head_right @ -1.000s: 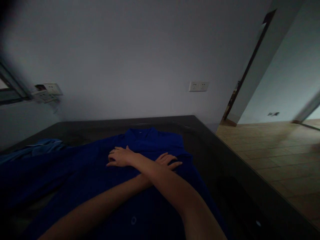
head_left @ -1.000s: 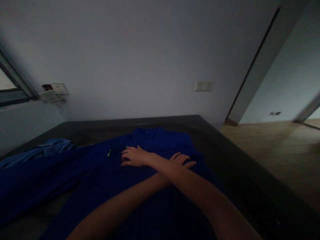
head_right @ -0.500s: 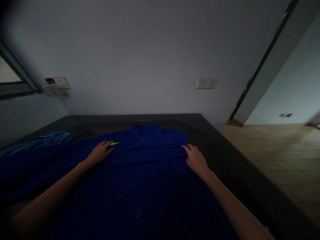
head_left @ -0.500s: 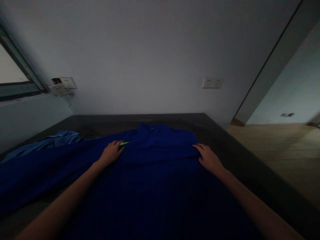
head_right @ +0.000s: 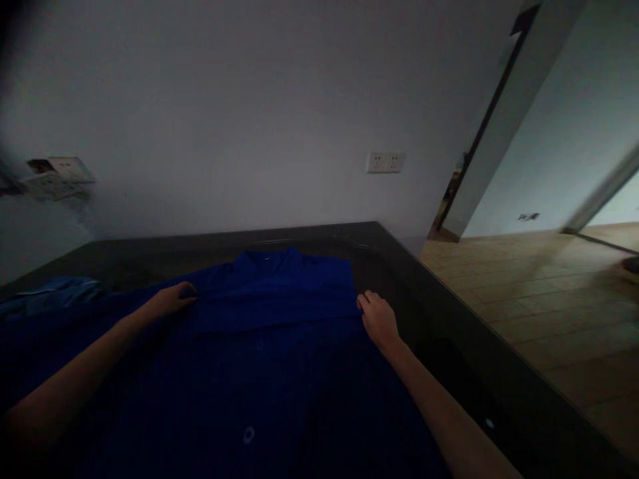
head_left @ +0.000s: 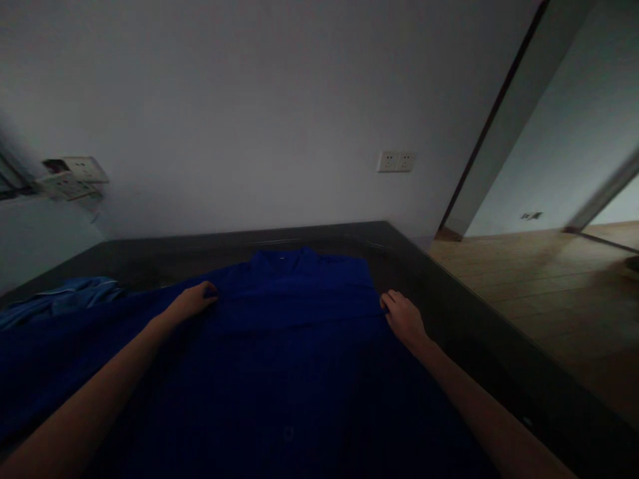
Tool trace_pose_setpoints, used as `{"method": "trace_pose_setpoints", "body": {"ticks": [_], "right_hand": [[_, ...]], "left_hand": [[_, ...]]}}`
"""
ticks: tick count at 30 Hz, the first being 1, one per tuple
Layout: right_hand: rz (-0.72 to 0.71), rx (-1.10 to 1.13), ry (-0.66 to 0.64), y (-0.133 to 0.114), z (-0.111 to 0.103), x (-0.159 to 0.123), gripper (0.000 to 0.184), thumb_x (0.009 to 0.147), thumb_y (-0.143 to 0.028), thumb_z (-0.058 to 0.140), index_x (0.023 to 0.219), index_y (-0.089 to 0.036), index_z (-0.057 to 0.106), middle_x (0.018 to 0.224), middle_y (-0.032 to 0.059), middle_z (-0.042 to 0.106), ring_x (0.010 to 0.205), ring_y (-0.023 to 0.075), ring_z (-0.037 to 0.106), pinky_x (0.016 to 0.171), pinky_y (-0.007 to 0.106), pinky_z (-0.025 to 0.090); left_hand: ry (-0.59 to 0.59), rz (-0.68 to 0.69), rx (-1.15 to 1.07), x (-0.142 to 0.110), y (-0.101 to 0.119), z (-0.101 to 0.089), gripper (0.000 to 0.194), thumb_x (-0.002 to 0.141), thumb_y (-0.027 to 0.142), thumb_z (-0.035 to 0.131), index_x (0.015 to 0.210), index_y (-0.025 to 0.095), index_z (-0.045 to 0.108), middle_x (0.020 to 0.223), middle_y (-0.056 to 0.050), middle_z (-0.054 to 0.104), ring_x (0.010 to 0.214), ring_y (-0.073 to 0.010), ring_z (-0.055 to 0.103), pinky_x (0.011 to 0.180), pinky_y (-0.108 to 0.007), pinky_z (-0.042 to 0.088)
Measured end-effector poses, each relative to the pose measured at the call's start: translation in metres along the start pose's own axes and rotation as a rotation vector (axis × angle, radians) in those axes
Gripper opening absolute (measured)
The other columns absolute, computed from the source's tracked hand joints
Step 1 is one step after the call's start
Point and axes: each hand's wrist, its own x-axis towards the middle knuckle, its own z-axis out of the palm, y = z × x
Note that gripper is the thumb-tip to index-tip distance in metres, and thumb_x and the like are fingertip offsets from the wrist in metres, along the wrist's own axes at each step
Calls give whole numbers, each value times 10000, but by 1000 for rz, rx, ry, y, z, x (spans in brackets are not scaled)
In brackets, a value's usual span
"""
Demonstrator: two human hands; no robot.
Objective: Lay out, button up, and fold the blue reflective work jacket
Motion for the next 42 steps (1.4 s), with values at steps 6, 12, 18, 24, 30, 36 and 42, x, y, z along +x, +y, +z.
{"method": "trace_pose_setpoints", "body": {"ticks": [6,12,18,24,30,36,42], "right_hand": [[33,80,-17,-5,-3,-16,366,845,-53,361,1091,-153,614,1204,120,590,1056,215,565,861,336,471],[-68,80,-22,-8,8,-33,527,849,-18,322,1330,-146,494,1415,121,445,1315,233,390,1063,438,353],[-46,79,-138,-10,3,-38,492,887,-75,326,1347,-165,474,1394,114,469,1312,244,398,1071,511,319],[22,88,-177,-18,1,-44,414,929,-200,377,1322,-210,504,1388,113,474,1303,262,410,1049,550,326],[45,117,-273,-22,-8,-44,422,920,-197,405,1333,-187,492,1405,139,444,1317,283,385,1051,588,294],[54,173,-304,-21,-15,-47,446,903,-175,414,1343,-212,476,1427,120,419,1338,279,351,1045,620,273],[197,422,90,11,-33,-36,440,917,-209,319,1313,-174,508,1403,124,459,1285,217,437,1063,470,354]], "left_hand": [[131,324,213,10,109,-3,414,814,353,501,1207,233,559,1266,-127,523,1165,-336,484,955,-529,378],[17,908,-64,13,297,51,361,908,303,412,1233,217,544,1336,-72,518,1266,-212,428,1078,-390,309],[-160,852,-22,17,380,103,501,952,395,269,1410,216,365,1490,-109,326,1385,-292,248,1095,-517,230],[-202,786,-24,27,386,119,576,932,466,252,1450,215,283,1527,-111,223,1408,-283,183,1116,-525,156],[-248,691,-24,33,397,116,616,919,473,256,1465,188,238,1541,-102,174,1419,-267,141,1130,-517,113],[-284,674,-81,38,402,114,619,923,481,277,1465,187,228,1541,-120,172,1415,-282,150,1122,-531,132],[58,736,-357,32,375,92,452,944,325,308,1354,164,410,1439,-131,393,1349,-215,321,1119,-436,229]]}}
